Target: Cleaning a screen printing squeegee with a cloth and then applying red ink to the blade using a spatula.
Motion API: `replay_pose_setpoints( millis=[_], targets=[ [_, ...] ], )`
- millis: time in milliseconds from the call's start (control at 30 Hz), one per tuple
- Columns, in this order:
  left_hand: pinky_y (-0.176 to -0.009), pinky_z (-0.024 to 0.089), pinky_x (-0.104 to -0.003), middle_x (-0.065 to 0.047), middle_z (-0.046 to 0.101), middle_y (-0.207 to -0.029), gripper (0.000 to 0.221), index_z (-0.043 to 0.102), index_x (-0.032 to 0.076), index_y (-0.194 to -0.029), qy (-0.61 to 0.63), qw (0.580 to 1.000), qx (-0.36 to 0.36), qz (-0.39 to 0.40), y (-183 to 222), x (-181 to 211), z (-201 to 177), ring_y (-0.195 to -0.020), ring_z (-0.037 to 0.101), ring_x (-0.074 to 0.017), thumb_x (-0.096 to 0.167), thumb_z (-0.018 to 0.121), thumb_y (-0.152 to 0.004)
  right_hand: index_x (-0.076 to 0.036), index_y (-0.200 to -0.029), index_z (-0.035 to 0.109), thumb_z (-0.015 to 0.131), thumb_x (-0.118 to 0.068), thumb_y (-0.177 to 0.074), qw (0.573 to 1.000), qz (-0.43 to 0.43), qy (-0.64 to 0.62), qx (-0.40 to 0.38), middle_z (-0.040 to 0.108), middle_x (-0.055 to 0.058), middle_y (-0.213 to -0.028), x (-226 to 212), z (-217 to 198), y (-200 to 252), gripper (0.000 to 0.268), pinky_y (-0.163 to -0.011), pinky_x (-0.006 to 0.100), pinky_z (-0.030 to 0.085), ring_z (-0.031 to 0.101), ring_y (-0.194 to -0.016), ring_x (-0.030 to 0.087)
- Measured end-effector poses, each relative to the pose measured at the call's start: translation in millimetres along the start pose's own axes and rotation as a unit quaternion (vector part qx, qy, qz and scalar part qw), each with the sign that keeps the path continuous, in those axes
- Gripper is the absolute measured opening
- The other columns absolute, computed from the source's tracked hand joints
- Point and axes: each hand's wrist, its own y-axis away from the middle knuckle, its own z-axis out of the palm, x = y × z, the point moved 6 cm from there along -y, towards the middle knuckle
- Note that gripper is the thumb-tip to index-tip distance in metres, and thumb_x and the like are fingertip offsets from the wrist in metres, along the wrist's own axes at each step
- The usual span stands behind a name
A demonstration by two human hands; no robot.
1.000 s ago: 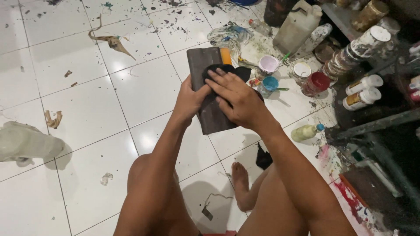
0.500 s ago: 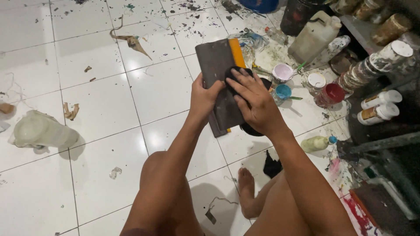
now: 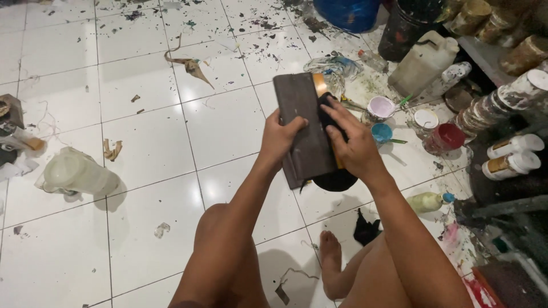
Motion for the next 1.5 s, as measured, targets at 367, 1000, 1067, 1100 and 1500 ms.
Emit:
replay_pose_setpoints(
  millis=[367,1000,1067,1100,1500],
  targets=[
    [-0.054,0.056,-0.036,-0.013,0.064,-0.071,0.031,0.065,0.005,-0.09,-0.069,0.993,-0.099,0.003,32,25,19,-0.065,0.068,-0.0258,0.026,0.078,-0.072,-0.005,-0.15,0.055,0.05,-0.014,-0.108,0.997,0.037,-0.024,0.059,0.05,0.026,-0.153,7,-10,-3,0.043,-0.115,0.056,0.038,0.047,-0.14,0.046],
    [-0.065,0.052,-0.042,-0.017,0.062,-0.085,0.046,0.066,0.003,-0.103,-0.004,0.994,-0.062,-0.092,10,3,-1,-0.078,0.062,-0.0291,0.039,0.074,-0.075,-0.007,-0.146,0.058,0.048,-0.018,-0.106,0.997,0.038,-0.043,-0.051,0.056,0.024,-0.148,1,-5,0,0.043,-0.111,0.055,0.042,0.053,-0.133,0.047],
    [-0.067,0.052,-0.04,-0.013,0.06,-0.085,0.044,0.063,0.005,-0.103,0.025,0.995,-0.027,-0.087,5,4,-10,-0.079,0.063,-0.027,0.041,0.071,-0.078,-0.007,-0.143,0.062,0.05,-0.017,-0.106,0.997,0.032,-0.05,-0.053,0.06,0.022,-0.144,-12,-3,2,0.041,-0.11,0.054,0.044,0.056,-0.131,0.045],
    [-0.068,0.053,-0.038,-0.009,0.057,-0.085,0.042,0.061,0.007,-0.103,0.056,0.995,0.007,-0.081,2,6,-16,-0.08,0.063,-0.025,0.042,0.069,-0.081,-0.007,-0.14,0.065,0.051,-0.017,-0.105,0.997,0.024,-0.056,-0.057,0.063,0.021,-0.141,-19,-2,2,0.039,-0.109,0.053,0.045,0.059,-0.129,0.043],
    [-0.095,0.045,-0.056,-0.032,0.047,-0.124,0.096,0.04,-0.005,-0.144,0.028,0.986,-0.067,-0.151,26,25,-2,-0.116,0.052,-0.0412,0.05,0.079,-0.076,-0.005,-0.149,0.055,0.043,-0.016,-0.107,0.994,0.029,-0.087,-0.052,0.048,0.028,-0.154,-8,-5,3,0.045,-0.114,0.057,0.038,0.047,-0.137,0.048]
  ],
)
